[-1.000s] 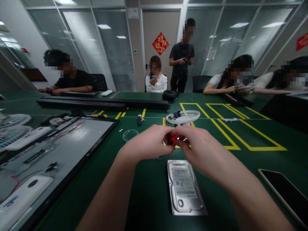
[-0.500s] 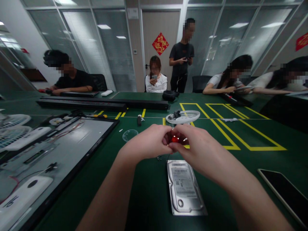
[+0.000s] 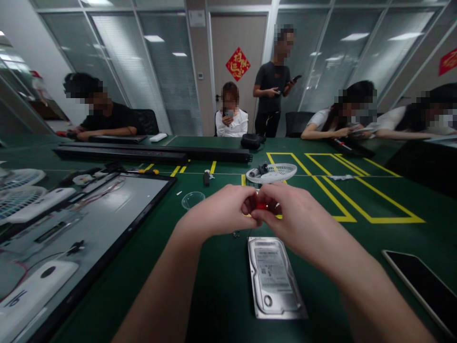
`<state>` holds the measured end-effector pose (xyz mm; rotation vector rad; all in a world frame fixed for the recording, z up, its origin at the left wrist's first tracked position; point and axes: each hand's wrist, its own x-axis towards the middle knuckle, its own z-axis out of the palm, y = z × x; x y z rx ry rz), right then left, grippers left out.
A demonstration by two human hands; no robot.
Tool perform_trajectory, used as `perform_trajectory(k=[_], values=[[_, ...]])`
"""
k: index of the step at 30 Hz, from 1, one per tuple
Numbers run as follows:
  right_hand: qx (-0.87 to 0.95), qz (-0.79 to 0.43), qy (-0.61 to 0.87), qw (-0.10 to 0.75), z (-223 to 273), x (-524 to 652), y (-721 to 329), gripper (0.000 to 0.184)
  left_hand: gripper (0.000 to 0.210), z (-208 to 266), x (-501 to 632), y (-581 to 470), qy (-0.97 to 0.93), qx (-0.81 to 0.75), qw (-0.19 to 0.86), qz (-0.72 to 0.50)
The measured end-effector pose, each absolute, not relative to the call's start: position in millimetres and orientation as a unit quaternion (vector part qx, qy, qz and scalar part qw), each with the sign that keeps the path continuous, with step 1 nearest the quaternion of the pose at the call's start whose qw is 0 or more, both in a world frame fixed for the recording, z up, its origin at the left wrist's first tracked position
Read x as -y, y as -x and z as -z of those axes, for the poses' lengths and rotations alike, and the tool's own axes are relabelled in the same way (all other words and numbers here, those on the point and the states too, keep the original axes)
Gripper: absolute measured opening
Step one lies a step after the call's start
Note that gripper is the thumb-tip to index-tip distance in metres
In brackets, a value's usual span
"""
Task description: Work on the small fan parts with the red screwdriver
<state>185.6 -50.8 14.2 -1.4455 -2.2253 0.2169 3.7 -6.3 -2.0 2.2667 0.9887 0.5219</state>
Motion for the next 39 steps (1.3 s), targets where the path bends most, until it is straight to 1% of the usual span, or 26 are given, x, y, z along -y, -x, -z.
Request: perform_trajectory(k=[5, 8, 10, 12, 16, 18, 25, 26, 29, 31, 39], values=[[0.829, -0.093, 0.499, 0.235, -13.1, 51.8, -185.3, 0.022, 0.031, 1.4, 6.8, -4.4, -0.864, -0.369, 0.268, -0.212], [0.824, -0.089, 0.503, 0.246, -13.3, 53.1, -183.8, 0.017, 0.034, 1.1, 6.2, -4.9, -0.859, -0.376, 0.278, -0.209], [0.817, -0.082, 0.515, 0.248, -13.9, 53.1, -183.1, 0.011, 0.033, 0.7, 6.1, -4.8, -0.853, -0.378, 0.293, -0.207], [0.815, -0.08, 0.519, 0.246, -13.9, 51.9, -183.4, 0.009, 0.031, 0.1, 6.6, -4.3, -0.854, -0.376, 0.292, -0.209], [0.828, -0.086, 0.502, 0.233, -12.4, 49.8, -186.4, 0.025, 0.032, -0.6, 7.9, -2.8, -0.867, -0.364, 0.265, -0.213], [0.834, -0.089, 0.491, 0.234, -12.1, 50.6, -187.5, 0.03, 0.032, -0.2, 7.6, -2.6, -0.867, -0.367, 0.259, -0.214], [0.816, -0.091, 0.519, 0.238, -13.9, 51.1, -184.3, 0.014, 0.035, 0.0, 6.1, -3.9, -0.856, -0.377, 0.287, -0.209], [0.816, -0.09, 0.519, 0.237, -13.5, 50.3, -184.4, 0.014, 0.034, -0.6, 6.6, -3.8, -0.86, -0.371, 0.281, -0.21], [0.825, -0.094, 0.505, 0.234, -12.1, 49.4, -185.5, 0.025, 0.029, -2.0, 7.7, -3.7, -0.869, -0.358, 0.265, -0.215], [0.83, -0.098, 0.497, 0.233, -11.9, 50.6, -185.9, 0.028, 0.029, -1.8, 7.5, -3.9, -0.868, -0.367, 0.262, -0.21], [0.817, -0.085, 0.518, 0.238, -13.4, 50.5, -184.3, 0.01, 0.034, 0.5, 5.3, -3.5, -0.859, -0.375, 0.279, -0.207]])
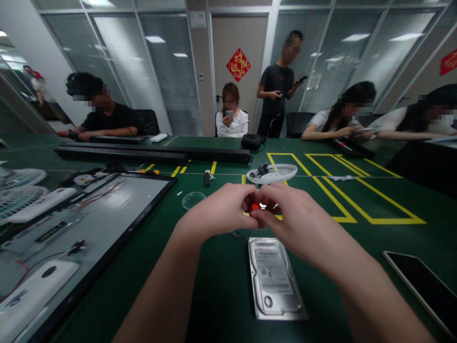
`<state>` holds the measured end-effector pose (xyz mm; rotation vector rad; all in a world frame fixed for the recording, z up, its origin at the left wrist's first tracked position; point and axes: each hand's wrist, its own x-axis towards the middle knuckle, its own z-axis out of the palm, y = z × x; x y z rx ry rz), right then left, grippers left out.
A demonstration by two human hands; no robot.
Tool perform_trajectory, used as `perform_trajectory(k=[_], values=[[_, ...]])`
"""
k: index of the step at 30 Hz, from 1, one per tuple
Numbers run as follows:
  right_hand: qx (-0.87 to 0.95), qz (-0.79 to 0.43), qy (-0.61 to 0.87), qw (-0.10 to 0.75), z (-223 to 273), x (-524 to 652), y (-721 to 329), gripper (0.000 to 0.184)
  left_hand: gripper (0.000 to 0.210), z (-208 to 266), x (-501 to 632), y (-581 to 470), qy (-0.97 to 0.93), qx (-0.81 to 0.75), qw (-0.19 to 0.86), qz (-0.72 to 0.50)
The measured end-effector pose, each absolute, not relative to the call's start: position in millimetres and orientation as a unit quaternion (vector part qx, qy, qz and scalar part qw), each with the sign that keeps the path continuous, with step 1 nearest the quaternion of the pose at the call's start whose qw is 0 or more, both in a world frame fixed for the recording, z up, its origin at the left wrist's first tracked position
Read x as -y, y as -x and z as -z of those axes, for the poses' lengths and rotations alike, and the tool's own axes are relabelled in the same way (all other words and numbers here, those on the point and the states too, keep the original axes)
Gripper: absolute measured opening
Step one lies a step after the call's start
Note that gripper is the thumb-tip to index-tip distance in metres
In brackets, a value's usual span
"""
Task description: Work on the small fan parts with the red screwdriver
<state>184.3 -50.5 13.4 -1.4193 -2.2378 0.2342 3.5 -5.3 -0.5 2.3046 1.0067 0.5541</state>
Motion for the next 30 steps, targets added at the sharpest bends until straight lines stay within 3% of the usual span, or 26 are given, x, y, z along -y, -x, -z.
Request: perform_trajectory(k=[5, 12, 18, 25, 30], values=[[0.831, -0.095, 0.496, 0.235, -10.0, 50.3, -187.6, 0.026, 0.027, -1.8, 6.9, -3.4, -0.87, -0.365, 0.266, -0.199], [0.822, -0.098, 0.509, 0.235, -11.6, 50.8, -185.4, 0.015, 0.032, 0.5, 5.7, -4.3, -0.854, -0.383, 0.289, -0.202], [0.831, -0.102, 0.494, 0.233, -10.0, 50.9, -187.1, 0.029, 0.03, -0.2, 6.9, -3.4, -0.865, -0.365, 0.276, -0.204], [0.821, -0.087, 0.514, 0.232, -11.8, 51.4, -184.2, 0.007, 0.033, 2.8, 5.6, -3.6, -0.854, -0.378, 0.295, -0.2], [0.831, -0.101, 0.492, 0.237, -10.6, 51.8, -186.1, 0.02, 0.028, -0.2, 7.0, -3.9, -0.868, -0.361, 0.276, -0.201]])
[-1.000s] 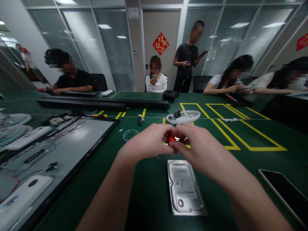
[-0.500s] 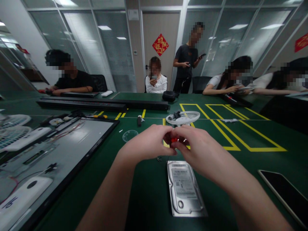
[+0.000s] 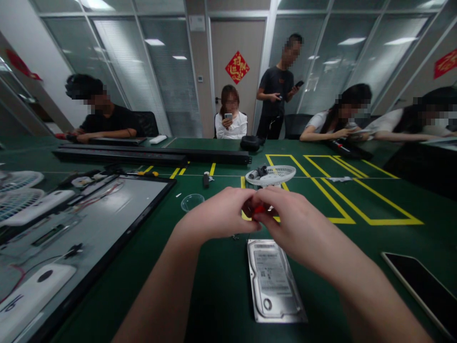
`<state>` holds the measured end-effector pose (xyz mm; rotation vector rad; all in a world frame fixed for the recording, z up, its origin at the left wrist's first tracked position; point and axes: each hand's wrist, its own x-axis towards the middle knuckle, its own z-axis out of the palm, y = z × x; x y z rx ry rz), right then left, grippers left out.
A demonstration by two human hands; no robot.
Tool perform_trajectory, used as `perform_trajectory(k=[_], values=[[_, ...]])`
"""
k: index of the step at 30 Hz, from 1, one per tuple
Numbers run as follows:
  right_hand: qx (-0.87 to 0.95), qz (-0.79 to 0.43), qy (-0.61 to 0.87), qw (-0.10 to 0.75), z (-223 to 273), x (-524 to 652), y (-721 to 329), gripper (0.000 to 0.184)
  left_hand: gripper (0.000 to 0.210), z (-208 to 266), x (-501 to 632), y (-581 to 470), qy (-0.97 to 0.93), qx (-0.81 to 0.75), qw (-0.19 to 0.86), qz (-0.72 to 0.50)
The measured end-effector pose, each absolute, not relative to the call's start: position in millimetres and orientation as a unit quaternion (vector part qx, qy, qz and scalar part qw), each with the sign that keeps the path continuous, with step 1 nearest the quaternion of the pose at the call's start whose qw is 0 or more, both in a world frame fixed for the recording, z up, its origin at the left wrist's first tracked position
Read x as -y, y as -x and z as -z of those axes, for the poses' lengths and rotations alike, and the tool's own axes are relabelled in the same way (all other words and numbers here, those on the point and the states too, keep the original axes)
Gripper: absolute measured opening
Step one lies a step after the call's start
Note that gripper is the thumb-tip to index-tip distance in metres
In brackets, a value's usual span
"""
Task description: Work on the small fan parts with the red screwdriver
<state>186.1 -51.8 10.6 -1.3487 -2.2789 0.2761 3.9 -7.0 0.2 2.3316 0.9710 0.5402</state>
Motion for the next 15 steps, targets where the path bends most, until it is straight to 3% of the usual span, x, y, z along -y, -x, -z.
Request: perform_trajectory(k=[9, 15], values=[[0.818, -0.093, 0.518, 0.232, -12.8, 51.6, -184.0, 0.005, 0.029, 0.0, 6.9, -4.5, -0.859, -0.372, 0.294, -0.192], [0.831, -0.106, 0.492, 0.235, -11.3, 51.4, -186.4, 0.023, 0.028, -2.5, 8.8, -3.4, -0.871, -0.358, 0.269, -0.201]])
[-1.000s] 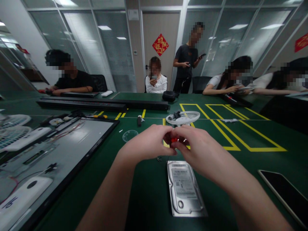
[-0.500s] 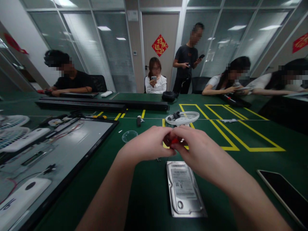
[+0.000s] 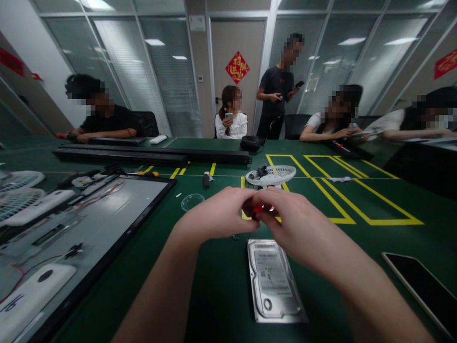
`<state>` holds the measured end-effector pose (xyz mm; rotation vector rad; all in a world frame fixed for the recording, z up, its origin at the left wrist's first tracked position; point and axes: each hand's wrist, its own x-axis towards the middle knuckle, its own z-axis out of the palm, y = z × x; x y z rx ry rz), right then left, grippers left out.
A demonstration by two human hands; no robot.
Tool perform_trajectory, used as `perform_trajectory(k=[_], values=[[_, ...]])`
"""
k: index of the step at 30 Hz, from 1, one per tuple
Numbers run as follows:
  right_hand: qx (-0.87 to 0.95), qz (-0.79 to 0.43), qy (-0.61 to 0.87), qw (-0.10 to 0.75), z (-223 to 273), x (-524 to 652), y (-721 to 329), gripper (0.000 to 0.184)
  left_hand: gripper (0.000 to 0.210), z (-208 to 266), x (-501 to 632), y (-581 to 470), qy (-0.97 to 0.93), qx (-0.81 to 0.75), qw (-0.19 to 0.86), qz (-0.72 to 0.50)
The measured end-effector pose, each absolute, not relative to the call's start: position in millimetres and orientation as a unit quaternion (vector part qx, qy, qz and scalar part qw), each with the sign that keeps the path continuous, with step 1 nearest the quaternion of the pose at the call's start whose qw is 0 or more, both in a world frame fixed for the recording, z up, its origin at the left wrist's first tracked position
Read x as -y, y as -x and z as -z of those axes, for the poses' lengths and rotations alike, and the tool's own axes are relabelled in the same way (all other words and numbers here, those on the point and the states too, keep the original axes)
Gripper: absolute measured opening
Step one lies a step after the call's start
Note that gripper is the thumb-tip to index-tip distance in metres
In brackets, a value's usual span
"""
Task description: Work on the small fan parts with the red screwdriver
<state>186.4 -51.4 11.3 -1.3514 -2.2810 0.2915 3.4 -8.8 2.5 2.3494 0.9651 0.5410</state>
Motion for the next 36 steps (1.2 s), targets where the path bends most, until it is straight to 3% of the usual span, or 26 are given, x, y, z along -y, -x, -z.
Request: perform_trajectory(k=[6, 10, 15, 23, 29, 36], values=[[0.821, -0.097, 0.51, 0.237, -12.7, 53.2, -184.4, 0.006, 0.028, 0.3, 6.7, -2.6, -0.861, -0.363, 0.295, -0.199], [0.821, -0.086, 0.515, 0.232, -13.1, 52.3, -184.5, 0.006, 0.029, -0.5, 7.3, -3.0, -0.861, -0.366, 0.288, -0.202], [0.826, -0.109, 0.5, 0.235, -12.6, 53.1, -186.0, 0.02, 0.029, -1.7, 8.6, -3.7, -0.868, -0.357, 0.274, -0.209], [0.818, -0.095, 0.517, 0.235, -13.4, 52.6, -184.4, 0.005, 0.029, -1.0, 6.8, -2.8, -0.86, -0.368, 0.291, -0.199], [0.83, -0.099, 0.496, 0.235, -11.7, 52.3, -186.1, 0.024, 0.031, -3.1, 8.8, -3.4, -0.866, -0.371, 0.262, -0.208], [0.817, -0.101, 0.516, 0.237, -13.6, 52.9, -184.3, 0.008, 0.029, -1.7, 7.1, -3.3, -0.858, -0.365, 0.298, -0.205]])
